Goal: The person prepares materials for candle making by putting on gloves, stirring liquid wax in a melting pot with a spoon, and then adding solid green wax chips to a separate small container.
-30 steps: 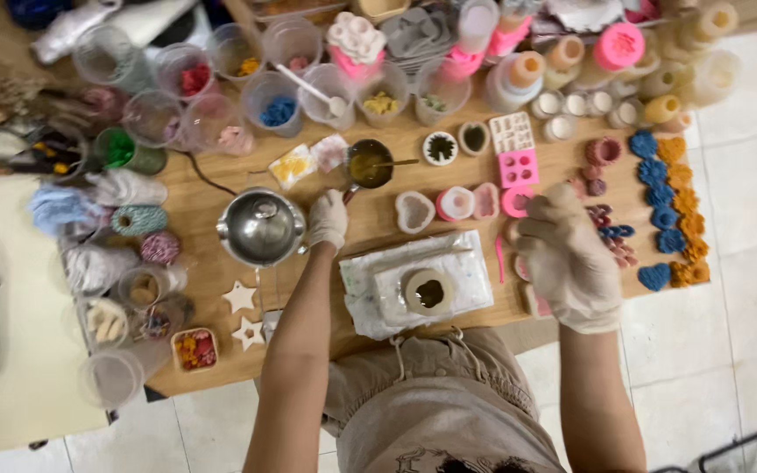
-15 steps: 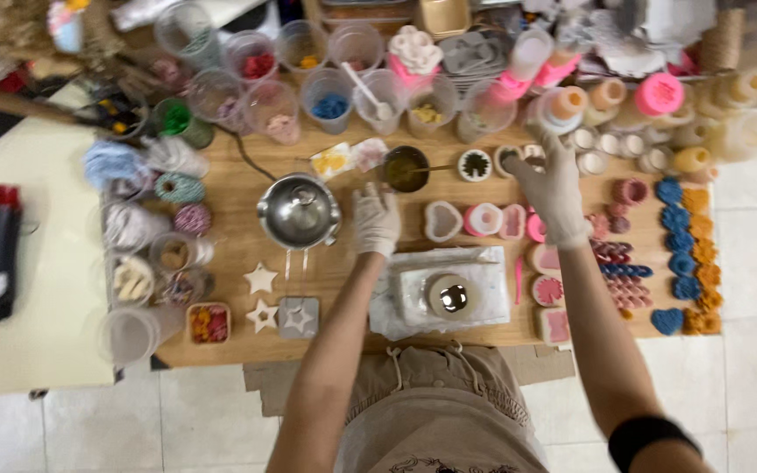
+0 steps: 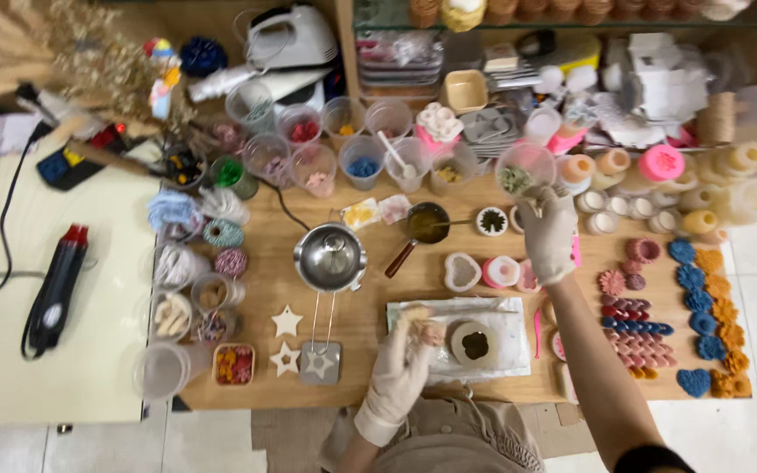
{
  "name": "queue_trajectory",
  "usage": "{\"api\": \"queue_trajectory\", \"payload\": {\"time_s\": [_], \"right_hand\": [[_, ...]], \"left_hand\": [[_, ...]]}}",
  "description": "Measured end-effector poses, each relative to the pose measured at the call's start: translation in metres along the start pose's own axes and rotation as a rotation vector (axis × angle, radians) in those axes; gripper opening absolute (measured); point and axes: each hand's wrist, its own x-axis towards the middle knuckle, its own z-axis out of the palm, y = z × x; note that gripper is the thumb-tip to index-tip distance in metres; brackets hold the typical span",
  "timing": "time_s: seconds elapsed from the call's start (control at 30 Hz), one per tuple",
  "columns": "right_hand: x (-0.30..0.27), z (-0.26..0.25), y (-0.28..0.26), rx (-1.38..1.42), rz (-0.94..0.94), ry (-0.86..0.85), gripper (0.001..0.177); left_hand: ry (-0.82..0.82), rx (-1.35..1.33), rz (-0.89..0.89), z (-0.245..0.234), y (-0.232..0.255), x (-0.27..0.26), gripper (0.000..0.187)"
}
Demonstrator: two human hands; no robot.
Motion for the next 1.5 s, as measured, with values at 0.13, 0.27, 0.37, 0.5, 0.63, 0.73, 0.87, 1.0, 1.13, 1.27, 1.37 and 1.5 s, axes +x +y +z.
{"api": "queue_trajectory", "payload": {"time_s": [0.13,0.27,0.37,0.5,0.63,0.73,0.87,1.0,1.13,1.27,1.37,1.5], "right_hand": [[-0.022,-0.061,-0.106,-0.028,-0.211,0.068,0.019],[-0.050,-0.102,-0.184,0.055,-0.224,-0.054,0.029],[-0.061,-0.115,-0.221,0.071,-0.263,-0.205,0.039],[-0.076,-0.133,-0.251,0.104,-0.281,-0.186,0.070],[-0.094,-0.121,-0.250,0.197,0.054,-0.080,0.048],[-0.096,-0.092,-0.238,0.316,0.368,-0.292,0.033],[-0.097,-0.048,-0.232,1.012,0.699,-0.476,0.044],[-0.094,-0.005,-0.230,1.203,0.816,-0.500,0.048],[-0.086,0.025,-0.236,1.294,0.748,-0.722,0.055],[-0.076,0.055,-0.238,1.499,0.733,-0.849,0.057],[-0.077,0.088,-0.240,1.588,0.904,-0.814,0.058],[-0.089,0.126,-0.239,1.583,0.934,-0.769,0.053]], "left_hand": [[0.100,-0.627,-0.562,-0.004,0.013,0.038,0.063],[-0.072,-1.048,-0.696,0.009,0.021,0.090,0.081],[-0.349,-1.312,-0.558,0.014,0.016,0.110,0.074],[-0.241,-1.480,-0.614,0.014,0.018,0.124,0.061],[-0.058,-1.120,-0.452,0.002,0.034,0.103,0.065],[0.143,-0.955,-0.509,-0.003,0.032,0.090,0.073],[0.212,-0.871,-0.246,-0.001,0.006,0.076,0.078],[0.367,-1.013,-0.303,-0.026,-0.015,0.085,0.083],[0.462,-1.163,-0.459,-0.057,-0.011,0.090,0.084],[0.388,-0.968,-0.189,-0.083,-0.007,0.084,0.080],[0.419,-0.817,-0.060,-0.109,-0.014,0.096,0.081],[0.550,-0.856,-0.201,-0.153,-0.050,0.102,0.084]]}}
